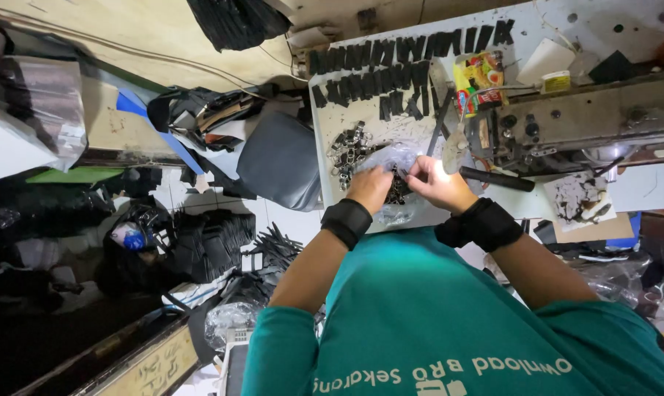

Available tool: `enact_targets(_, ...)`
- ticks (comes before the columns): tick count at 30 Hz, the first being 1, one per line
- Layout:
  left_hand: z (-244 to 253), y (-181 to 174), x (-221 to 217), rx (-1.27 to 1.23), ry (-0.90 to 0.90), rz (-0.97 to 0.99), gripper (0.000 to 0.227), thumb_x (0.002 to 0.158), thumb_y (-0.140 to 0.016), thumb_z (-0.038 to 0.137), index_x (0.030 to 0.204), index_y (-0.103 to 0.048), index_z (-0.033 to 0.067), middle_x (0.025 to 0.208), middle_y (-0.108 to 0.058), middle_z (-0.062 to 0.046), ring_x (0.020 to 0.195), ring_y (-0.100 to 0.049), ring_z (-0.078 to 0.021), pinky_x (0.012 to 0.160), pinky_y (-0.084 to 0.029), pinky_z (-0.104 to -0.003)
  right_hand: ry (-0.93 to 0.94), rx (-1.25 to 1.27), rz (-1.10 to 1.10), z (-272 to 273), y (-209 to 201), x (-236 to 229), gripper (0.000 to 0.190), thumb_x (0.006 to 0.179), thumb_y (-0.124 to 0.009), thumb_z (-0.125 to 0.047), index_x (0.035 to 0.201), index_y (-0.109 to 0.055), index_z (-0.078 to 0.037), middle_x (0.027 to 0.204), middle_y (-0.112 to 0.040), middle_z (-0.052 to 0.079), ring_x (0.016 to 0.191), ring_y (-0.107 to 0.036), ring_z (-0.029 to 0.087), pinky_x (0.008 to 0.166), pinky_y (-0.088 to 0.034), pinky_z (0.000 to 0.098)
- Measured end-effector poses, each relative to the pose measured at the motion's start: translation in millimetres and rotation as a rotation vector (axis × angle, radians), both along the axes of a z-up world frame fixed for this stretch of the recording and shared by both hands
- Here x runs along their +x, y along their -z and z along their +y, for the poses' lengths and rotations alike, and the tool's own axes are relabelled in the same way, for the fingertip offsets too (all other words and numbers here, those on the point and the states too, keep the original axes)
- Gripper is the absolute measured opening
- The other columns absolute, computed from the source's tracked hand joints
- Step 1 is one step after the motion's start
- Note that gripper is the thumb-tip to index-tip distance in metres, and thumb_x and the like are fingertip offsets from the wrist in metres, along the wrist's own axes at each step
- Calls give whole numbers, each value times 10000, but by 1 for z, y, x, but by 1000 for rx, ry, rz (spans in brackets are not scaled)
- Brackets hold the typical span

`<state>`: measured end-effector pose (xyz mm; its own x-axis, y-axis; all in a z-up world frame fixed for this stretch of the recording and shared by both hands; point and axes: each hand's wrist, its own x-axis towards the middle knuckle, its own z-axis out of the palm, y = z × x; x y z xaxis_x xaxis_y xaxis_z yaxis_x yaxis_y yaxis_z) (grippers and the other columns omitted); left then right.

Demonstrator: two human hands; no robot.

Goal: Sorting and bagging small metal hardware studs on a workshop table

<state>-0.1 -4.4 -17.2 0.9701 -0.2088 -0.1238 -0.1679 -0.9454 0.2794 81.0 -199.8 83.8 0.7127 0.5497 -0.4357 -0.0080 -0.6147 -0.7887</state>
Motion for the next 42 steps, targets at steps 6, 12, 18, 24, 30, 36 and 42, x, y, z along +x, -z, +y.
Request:
enact_targets(6, -10, -22, 6, 45, -6, -162, 109, 825, -620, 104, 790, -723, 97, 801, -674, -146, 756, -731, -386, 622, -591, -503, 20, 9, -25, -11, 2, -1, 174, 904, -693, -225, 1050, -703, -131, 864, -749, 69, 847, -710, 218, 738, -548, 367)
enact_targets(12, -14, -20, 12, 64, -45, -48, 127, 836, -620, 90, 761, -721, 76, 772, -678, -125, 730, -733, -386, 606, -584, -516, 12, -35, -66, -17, -5, 2, 276, 948, -679, -224, 1221, -705, -192, 1057, -768, 115, 1055, -709, 331, 901, -562, 481)
enact_targets(18, -22, -31, 12, 92, -92, -13, 139, 888, -585, 78, 898, -722, 67, 850, -683, -168, 812, -732, -421, 668, -583, -560, 127, 39, -69, -27, -11, 9, 200, 921, -719, -216, 1114, -762, -189, 1019, -784, 88, 1028, -724, 295, 881, -568, 444)
enact_targets(24, -21, -30, 16, 63, -124, 93, 189, 932, -525, 122, 982, -704, 85, 915, -702, -156, 890, -740, -410, 727, -600, -566, 150, -6, -161, -40, -20, 4, 140, 933, -727, -224, 1006, -776, -114, 881, -768, 158, 975, -731, 361, 819, -582, 483)
enact_targets(30, -11, -17, 16, 19, -85, 146, 106, 890, -643, 135, 965, -707, 98, 921, -697, -112, 949, -734, -379, 822, -605, -490, 114, -139, -222, -60, 7, 11, 128, 860, -725, -178, 922, -725, -65, 854, -755, 154, 946, -736, 336, 769, -579, 430)
enact_targets(36, 0, -97, 9, -319, -274, 236, 151, 854, -743, 193, 911, -633, 107, 830, -689, -146, 950, -701, -435, 844, -566, -538, 119, -184, -106, -56, 9, 15, 200, 855, -701, -268, 932, -719, -84, 878, -761, 130, 983, -735, 327, 814, -589, 431)
enact_targets(42, 13, -75, 18, -394, -349, -13, 158, 877, -773, 215, 1007, -724, 142, 858, -767, -86, 903, -743, -314, 805, -611, -428, 72, 195, -223, -33, -40, 11, 80, 886, -710, -141, 898, -757, -79, 798, -755, 187, 857, -737, 389, 716, -576, 447)
